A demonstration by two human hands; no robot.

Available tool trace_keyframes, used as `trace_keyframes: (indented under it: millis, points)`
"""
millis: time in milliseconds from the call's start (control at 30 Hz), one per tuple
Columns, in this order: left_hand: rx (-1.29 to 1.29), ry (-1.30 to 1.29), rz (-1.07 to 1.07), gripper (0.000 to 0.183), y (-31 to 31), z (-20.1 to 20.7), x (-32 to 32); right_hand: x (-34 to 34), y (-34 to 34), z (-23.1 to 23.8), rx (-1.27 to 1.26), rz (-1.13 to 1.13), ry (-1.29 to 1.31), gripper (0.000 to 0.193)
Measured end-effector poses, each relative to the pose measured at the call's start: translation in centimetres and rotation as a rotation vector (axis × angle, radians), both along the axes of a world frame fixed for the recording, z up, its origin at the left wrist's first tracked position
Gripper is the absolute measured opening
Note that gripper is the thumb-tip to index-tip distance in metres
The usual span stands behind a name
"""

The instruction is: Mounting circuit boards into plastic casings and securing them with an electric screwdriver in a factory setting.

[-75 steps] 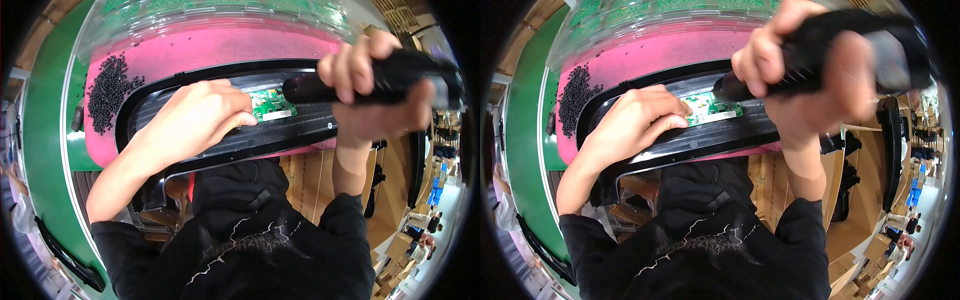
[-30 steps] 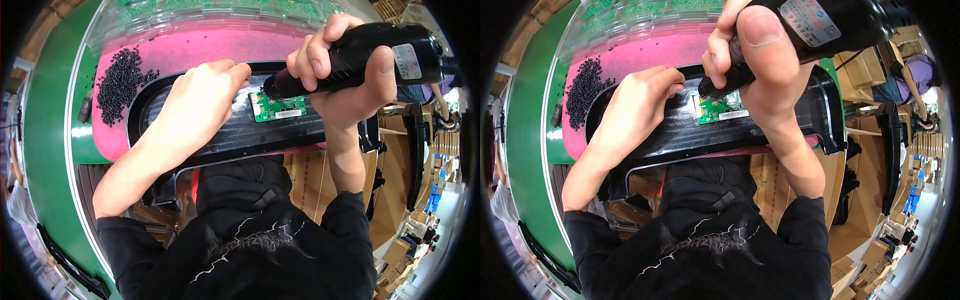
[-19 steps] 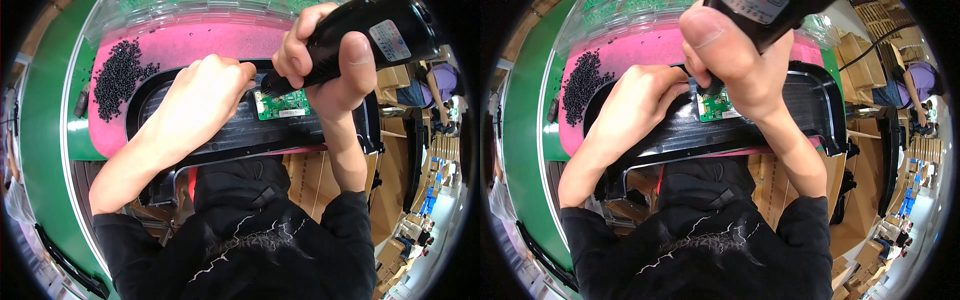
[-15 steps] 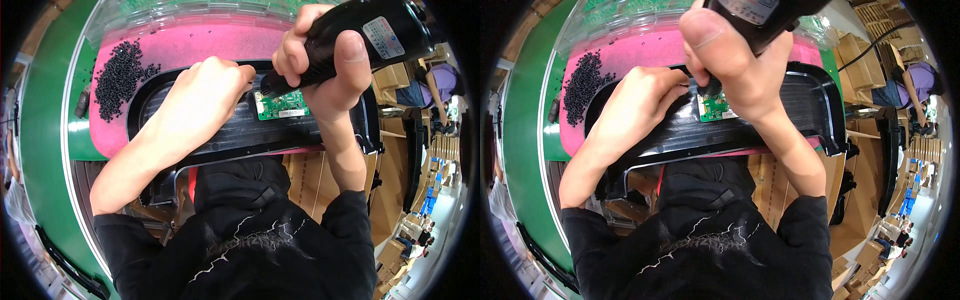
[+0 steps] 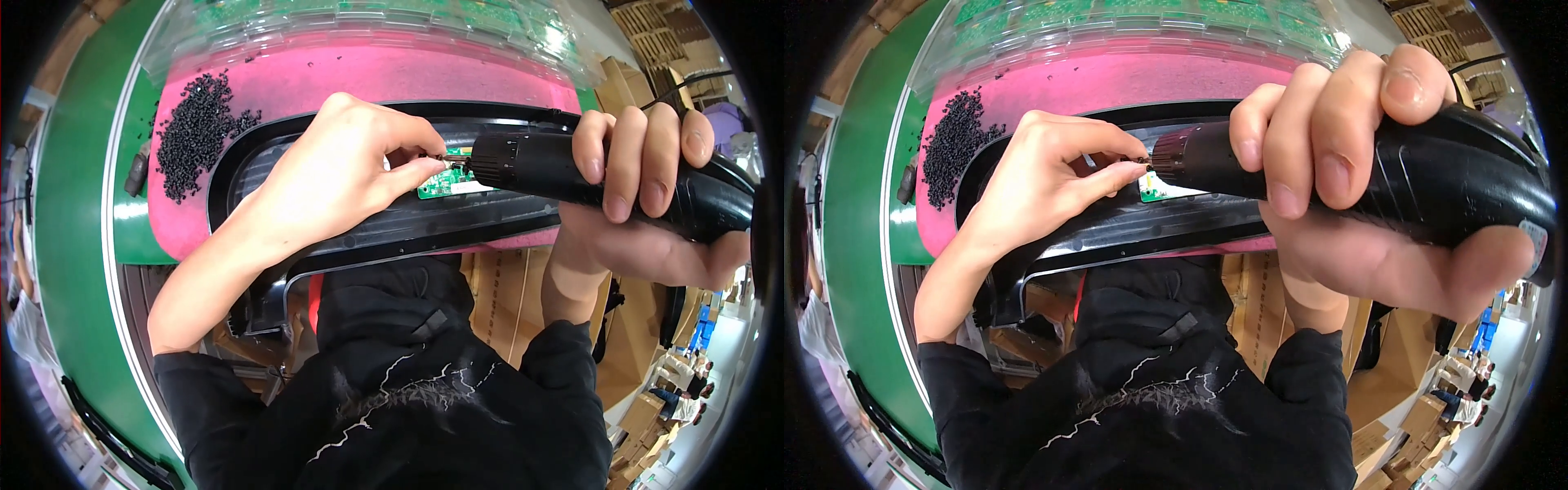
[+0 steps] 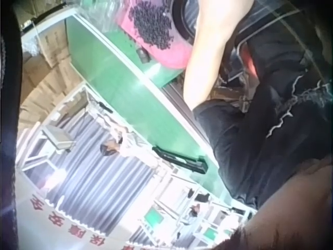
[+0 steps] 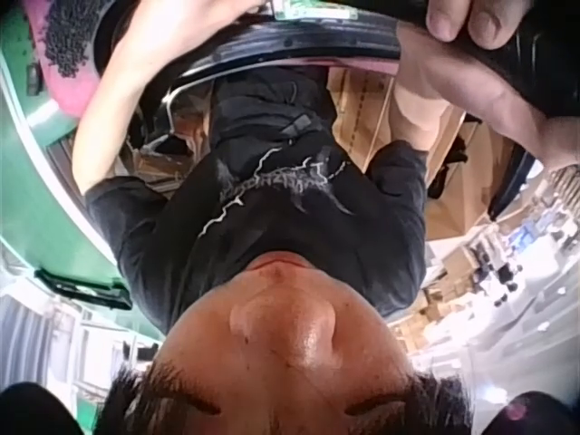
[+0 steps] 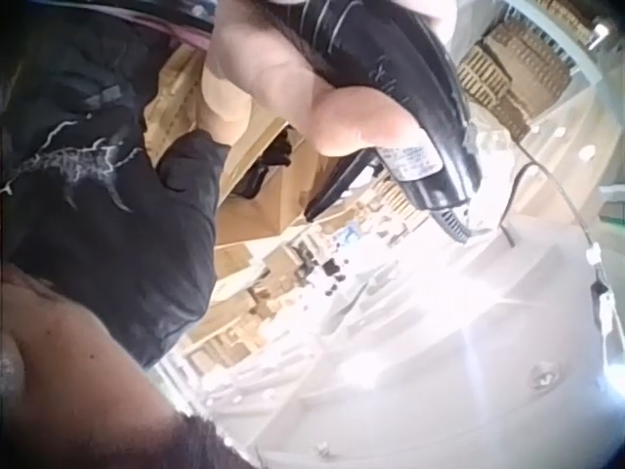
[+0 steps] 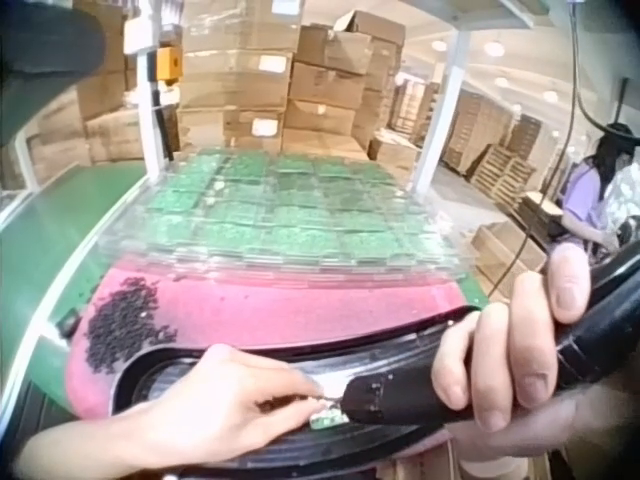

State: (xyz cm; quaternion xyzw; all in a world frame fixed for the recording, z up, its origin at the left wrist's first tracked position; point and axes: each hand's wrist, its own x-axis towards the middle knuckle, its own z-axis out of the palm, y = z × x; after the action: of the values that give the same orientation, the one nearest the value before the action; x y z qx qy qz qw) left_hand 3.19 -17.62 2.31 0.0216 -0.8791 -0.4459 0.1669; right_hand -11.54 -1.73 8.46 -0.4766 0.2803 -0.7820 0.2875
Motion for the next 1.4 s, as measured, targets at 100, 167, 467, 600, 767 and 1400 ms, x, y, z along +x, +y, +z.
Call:
trace_keyframes:
  millis: [100, 167, 467, 600, 767, 1400]
  points:
    - [0.148, -0.023, -0.013, 0.013, 0.3, 0.2, -0.2, 0.4, 0.6, 0.1, -0.025, -0.051, -0.039, 0.059]
    - [0.238, -0.064, -0.02, 0.013, 0.6, 0.5, -0.3, 0.5, 1.0, 0.2, -0.039, -0.087, -0.055, 0.059]
    - [0.503, -0.308, -0.109, 0.015, 0.9, 1.0, -0.6, 0.1, 1.1, -0.7, 0.004, -0.026, 0.132, 0.066]
    - [0.168, -0.157, 0.026, 0.015, 0.4, 0.0, -0.5, 1.1, 0.6, -2.1, 0.25, -0.093, 0.094, 0.07]
    - [0.107, -0.25, 0.06, 0.023, 0.2, 0.8, -0.5, 1.0, -0.4, -3.1, 0.227, -0.01, 0.007, 0.069]
    - [-0.055, -0.23, 0.06, 0.015, -1.1, -0.8, 0.5, 2.8, -1.6, -2.6, 0.517, -0.088, 0.211, 0.084]
